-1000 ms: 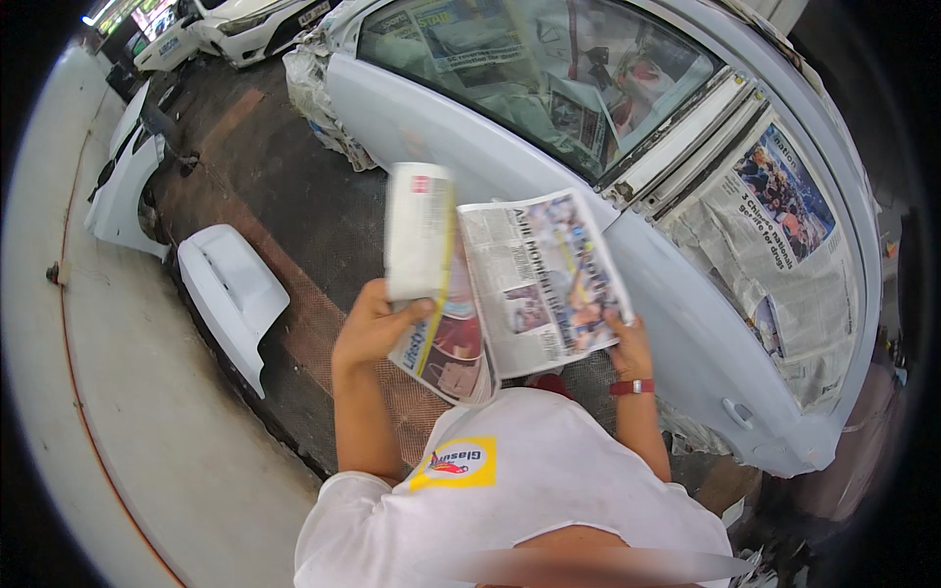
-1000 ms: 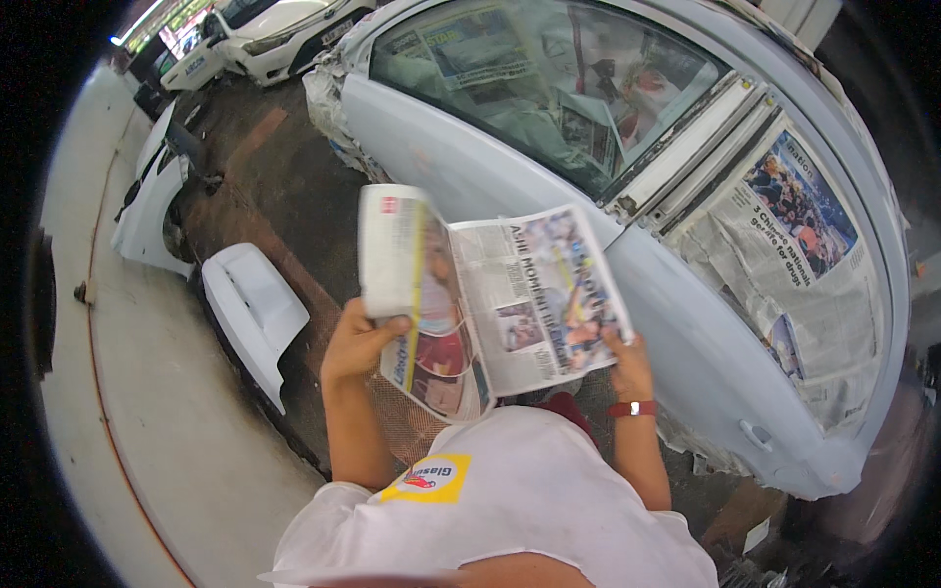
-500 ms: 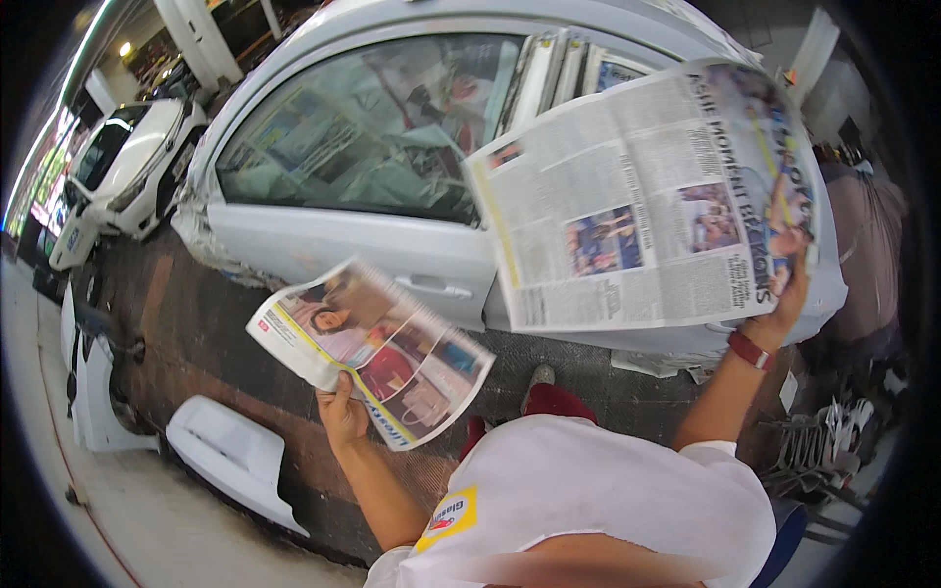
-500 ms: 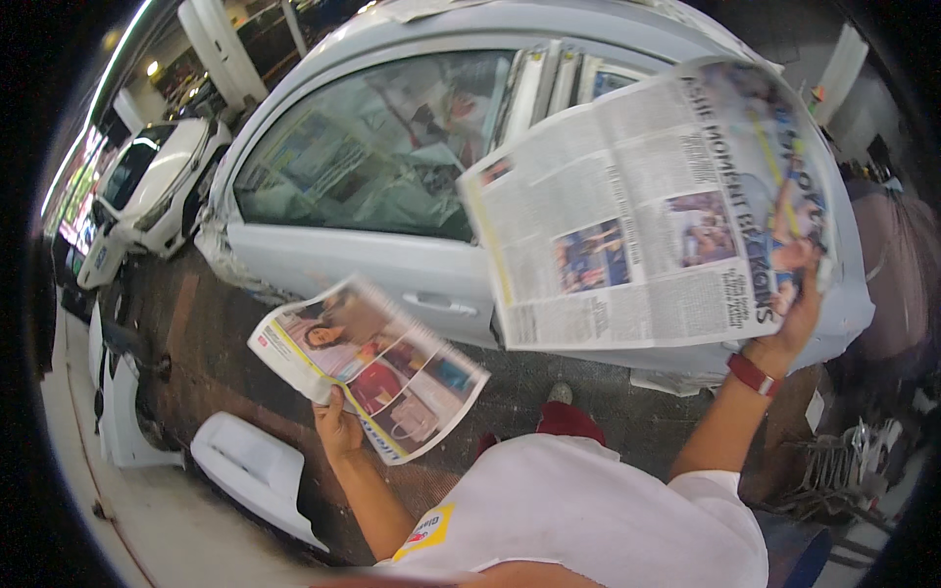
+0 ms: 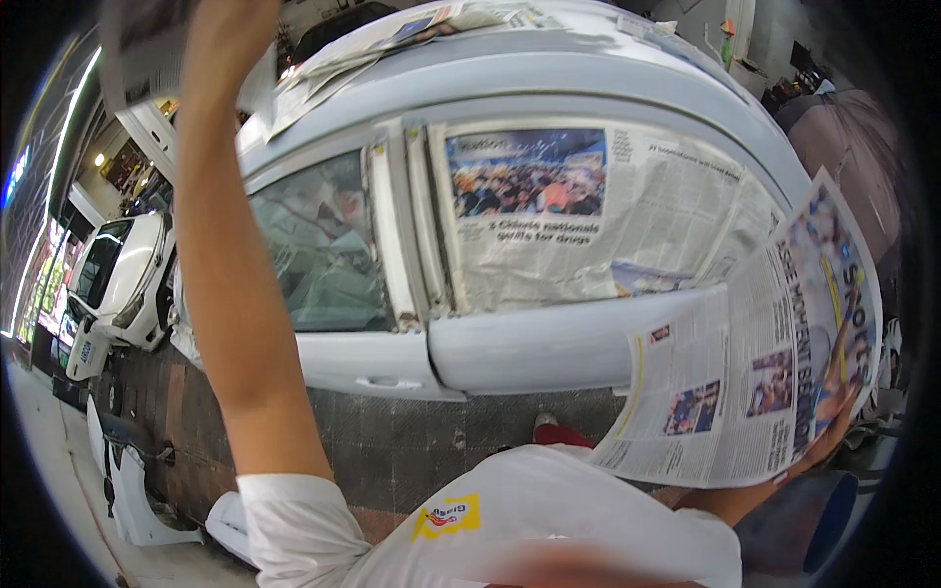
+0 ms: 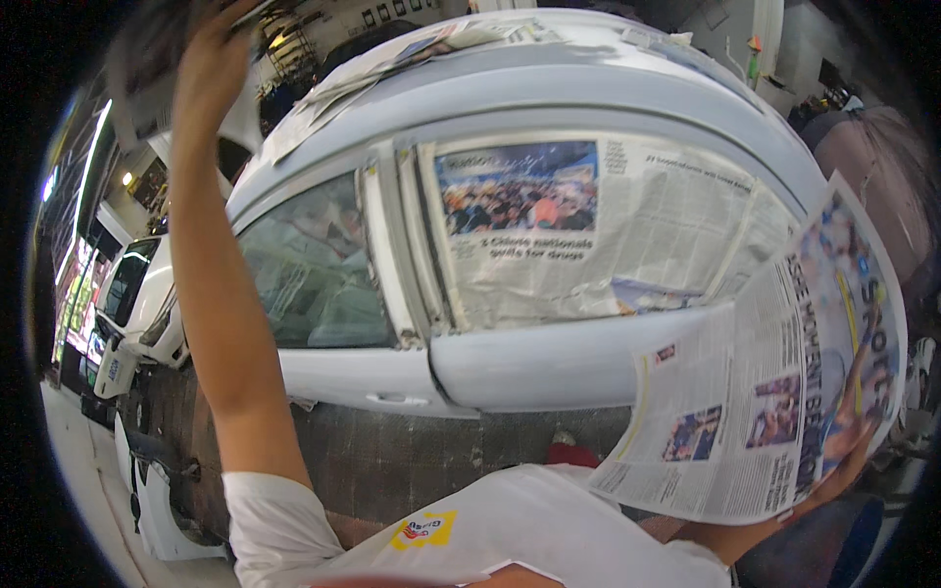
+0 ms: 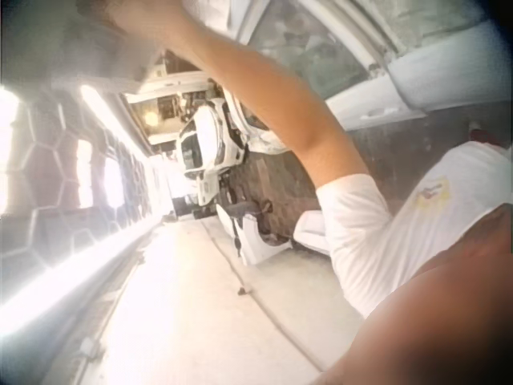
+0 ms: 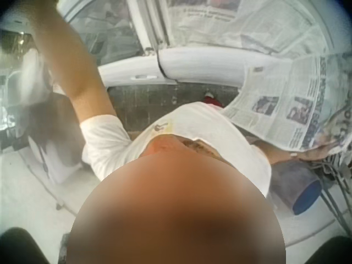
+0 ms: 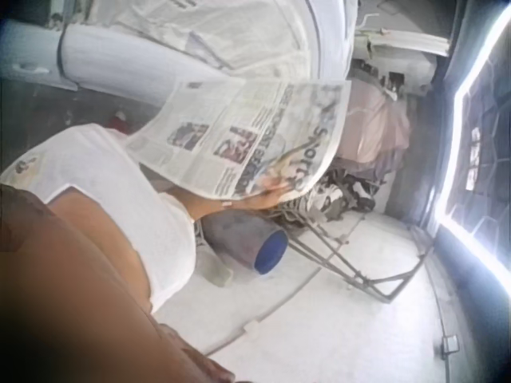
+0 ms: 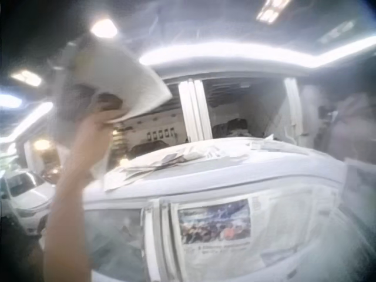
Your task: The person covers a white car with newspaper sheets and secures them using masking tape. They work around the vehicle, taping newspaper to the hood, roof, and door areas to protect surfaces during preparation.
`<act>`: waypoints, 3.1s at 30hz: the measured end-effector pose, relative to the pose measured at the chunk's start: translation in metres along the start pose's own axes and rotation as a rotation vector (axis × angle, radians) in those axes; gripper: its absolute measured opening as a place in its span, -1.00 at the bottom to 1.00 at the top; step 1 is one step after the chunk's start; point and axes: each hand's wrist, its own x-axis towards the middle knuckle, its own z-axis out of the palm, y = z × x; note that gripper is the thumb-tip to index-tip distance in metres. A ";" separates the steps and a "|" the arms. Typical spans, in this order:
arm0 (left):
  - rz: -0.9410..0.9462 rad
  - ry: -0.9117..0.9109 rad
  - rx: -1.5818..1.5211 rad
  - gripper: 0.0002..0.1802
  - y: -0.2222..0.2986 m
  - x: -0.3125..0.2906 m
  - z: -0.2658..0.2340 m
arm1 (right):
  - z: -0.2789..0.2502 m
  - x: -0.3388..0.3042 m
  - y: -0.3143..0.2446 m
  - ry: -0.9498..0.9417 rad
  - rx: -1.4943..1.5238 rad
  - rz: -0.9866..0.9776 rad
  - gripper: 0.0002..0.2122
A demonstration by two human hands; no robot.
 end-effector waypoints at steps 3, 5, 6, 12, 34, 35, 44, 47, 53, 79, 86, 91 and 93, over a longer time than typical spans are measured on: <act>-0.111 -0.047 -0.054 -0.60 0.009 0.096 0.107 | -0.043 -0.002 -0.001 0.105 -0.069 -0.082 -0.68; -0.128 -0.148 0.062 -0.55 -0.011 0.133 0.164 | -0.062 -0.009 0.003 0.157 -0.023 -0.015 -0.70; -0.136 -0.200 0.122 -0.52 -0.023 0.149 0.194 | -0.068 -0.010 0.005 0.211 -0.073 -0.081 -0.71; -0.061 -0.449 0.371 -0.45 -0.098 0.152 0.340 | -0.083 -0.018 0.014 0.262 -0.028 -0.018 -0.75; -0.495 -0.504 -1.426 0.31 0.150 -0.289 0.236 | 0.361 -0.044 0.031 -1.630 0.545 0.473 -0.68; -0.539 -0.459 -1.512 0.32 0.145 -0.310 0.233 | 0.369 -0.063 0.023 -1.615 0.621 0.621 -0.66; -1.077 -0.520 -1.334 -0.60 0.102 -0.445 0.054 | 0.394 -0.119 -0.030 -1.027 -0.016 0.260 -0.60; -1.269 -0.269 -1.177 -0.66 0.110 -0.482 0.007 | 0.448 -0.164 -0.045 -1.121 -0.252 -0.043 -0.57; -1.466 0.118 -0.797 -0.70 0.145 -0.560 -0.062 | 0.408 -0.370 -0.062 -1.317 -0.309 -0.216 -0.55; -1.295 0.140 -1.027 -0.35 0.177 -0.594 -0.109 | 0.385 -0.488 -0.037 -1.682 0.201 0.605 -0.78; -1.277 0.721 -0.653 -0.60 0.123 -0.673 -0.202 | 0.424 -0.398 -0.006 -1.144 0.011 0.616 -0.72; -1.122 0.801 -0.485 -0.38 0.127 -0.712 -0.310 | 0.469 -0.331 -0.021 -1.290 -0.032 0.227 -0.72; -1.166 0.844 -0.281 -0.36 0.140 -0.709 -0.334 | 0.501 -0.309 -0.028 -1.339 -0.046 0.045 -0.69</act>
